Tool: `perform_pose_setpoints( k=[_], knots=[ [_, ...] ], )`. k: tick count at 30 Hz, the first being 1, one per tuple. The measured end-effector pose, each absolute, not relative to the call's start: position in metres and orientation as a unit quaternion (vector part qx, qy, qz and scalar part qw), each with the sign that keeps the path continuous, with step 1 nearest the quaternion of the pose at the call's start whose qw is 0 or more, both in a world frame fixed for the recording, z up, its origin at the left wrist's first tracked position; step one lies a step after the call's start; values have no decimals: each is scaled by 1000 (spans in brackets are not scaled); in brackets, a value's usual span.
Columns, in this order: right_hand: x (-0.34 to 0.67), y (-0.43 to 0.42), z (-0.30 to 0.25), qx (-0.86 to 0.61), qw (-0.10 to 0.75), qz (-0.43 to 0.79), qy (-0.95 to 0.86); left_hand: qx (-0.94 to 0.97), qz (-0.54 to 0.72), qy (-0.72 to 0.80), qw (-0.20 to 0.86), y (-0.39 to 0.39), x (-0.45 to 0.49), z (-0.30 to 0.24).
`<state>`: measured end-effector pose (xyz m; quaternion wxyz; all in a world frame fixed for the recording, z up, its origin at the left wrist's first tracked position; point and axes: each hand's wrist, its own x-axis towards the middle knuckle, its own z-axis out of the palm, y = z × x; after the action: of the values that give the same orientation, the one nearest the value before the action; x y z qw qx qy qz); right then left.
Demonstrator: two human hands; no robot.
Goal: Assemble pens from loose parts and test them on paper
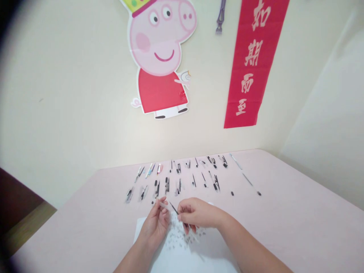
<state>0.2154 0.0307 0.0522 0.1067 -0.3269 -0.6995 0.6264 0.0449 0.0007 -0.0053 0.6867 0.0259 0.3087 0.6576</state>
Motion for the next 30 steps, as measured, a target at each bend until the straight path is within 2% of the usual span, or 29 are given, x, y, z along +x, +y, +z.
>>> perform_pose_setpoints(
  k=[14,22,30],
  knots=[
    [224,35,49,-317,52,609,-725,-11,650,259,715,3,41,-6],
    [222,35,48,-319,59,612,-721,33,645,288,707,-1,46,-3],
    [220,38,43,-363,102,589,-715,81,645,300,698,-3,48,-5]
  ],
)
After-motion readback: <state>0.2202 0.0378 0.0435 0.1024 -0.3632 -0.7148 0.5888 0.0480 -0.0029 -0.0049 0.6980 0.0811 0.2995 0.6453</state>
